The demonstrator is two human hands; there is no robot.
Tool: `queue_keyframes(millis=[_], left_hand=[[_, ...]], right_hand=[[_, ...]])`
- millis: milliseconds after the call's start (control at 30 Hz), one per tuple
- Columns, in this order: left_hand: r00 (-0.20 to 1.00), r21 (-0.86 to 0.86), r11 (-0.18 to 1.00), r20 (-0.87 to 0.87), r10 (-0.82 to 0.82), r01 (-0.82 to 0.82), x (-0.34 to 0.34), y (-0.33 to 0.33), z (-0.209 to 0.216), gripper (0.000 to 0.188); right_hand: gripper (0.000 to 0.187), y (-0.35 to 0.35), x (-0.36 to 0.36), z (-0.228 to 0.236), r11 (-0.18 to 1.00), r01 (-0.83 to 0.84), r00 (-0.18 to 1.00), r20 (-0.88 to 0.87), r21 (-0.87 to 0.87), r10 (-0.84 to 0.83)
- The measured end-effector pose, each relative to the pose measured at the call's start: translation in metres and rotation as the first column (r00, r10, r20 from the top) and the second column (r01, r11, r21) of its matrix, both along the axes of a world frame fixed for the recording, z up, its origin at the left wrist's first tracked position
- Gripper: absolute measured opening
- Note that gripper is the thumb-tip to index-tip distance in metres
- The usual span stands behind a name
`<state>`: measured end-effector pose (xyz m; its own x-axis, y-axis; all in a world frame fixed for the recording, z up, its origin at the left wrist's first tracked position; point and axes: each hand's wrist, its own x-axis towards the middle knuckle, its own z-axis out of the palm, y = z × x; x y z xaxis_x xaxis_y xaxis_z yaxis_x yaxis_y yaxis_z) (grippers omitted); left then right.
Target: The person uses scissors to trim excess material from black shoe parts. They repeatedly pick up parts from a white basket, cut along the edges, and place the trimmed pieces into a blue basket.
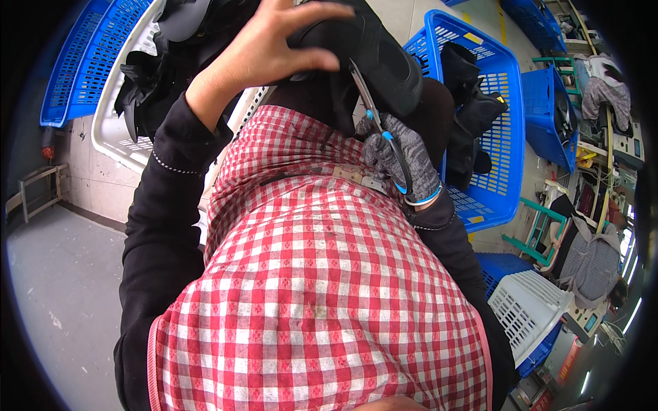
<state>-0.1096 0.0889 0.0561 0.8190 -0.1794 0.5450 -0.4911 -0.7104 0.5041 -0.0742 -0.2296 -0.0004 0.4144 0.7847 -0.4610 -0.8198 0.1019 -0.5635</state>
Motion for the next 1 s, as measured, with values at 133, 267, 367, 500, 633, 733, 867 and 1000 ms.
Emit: queue_keyframes(millis=[133,267,367,500,633,733,867,1000], left_hand=[[0.992,0.102,0.992,-0.106,-0.062,0.072,0.001,-0.002,0.004,0.068],[0.994,0.074,0.995,-0.091,-0.06,0.066,0.006,0.002,0.004,0.065],[0.995,0.061,0.996,-0.08,-0.053,0.058,0.006,0.003,0.001,0.063],[0.998,0.039,0.998,-0.055,-0.041,0.043,0.006,0.002,-0.006,0.056],[0.998,0.117,0.991,0.026,0.056,-0.059,0.008,0.0,-0.018,0.051],[0.999,0.088,0.996,-0.033,0.023,-0.02,0.01,0.002,-0.024,0.054],[1.0,0.095,0.995,-0.017,0.017,-0.015,0.016,0.003,-0.025,0.045],[0.999,0.08,0.996,-0.017,0.03,-0.029,0.019,0.0,-0.018,0.04]], right_hand=[[0.043,-0.002,-0.002,0.002,0.994,-0.007,0.987,0.162,-0.112,0.025],[0.042,0.002,-0.007,0.01,0.98,0.034,0.964,0.267,-0.198,0.021],[0.042,0.004,-0.009,0.017,0.992,0.035,0.965,0.262,-0.124,-0.002],[0.042,0.001,-0.009,0.028,0.922,-0.063,0.549,0.758,-0.383,0.352],[0.037,0.006,-0.006,0.035,0.937,-0.072,0.779,0.567,-0.342,0.267],[0.034,0.007,-0.002,0.043,0.891,-0.08,0.801,0.503,-0.448,0.325],[0.035,0.005,0.001,0.048,0.933,-0.07,0.784,0.558,-0.354,0.271],[0.035,0.0,0.002,0.042,0.953,-0.059,0.84,0.501,-0.298,0.209]])
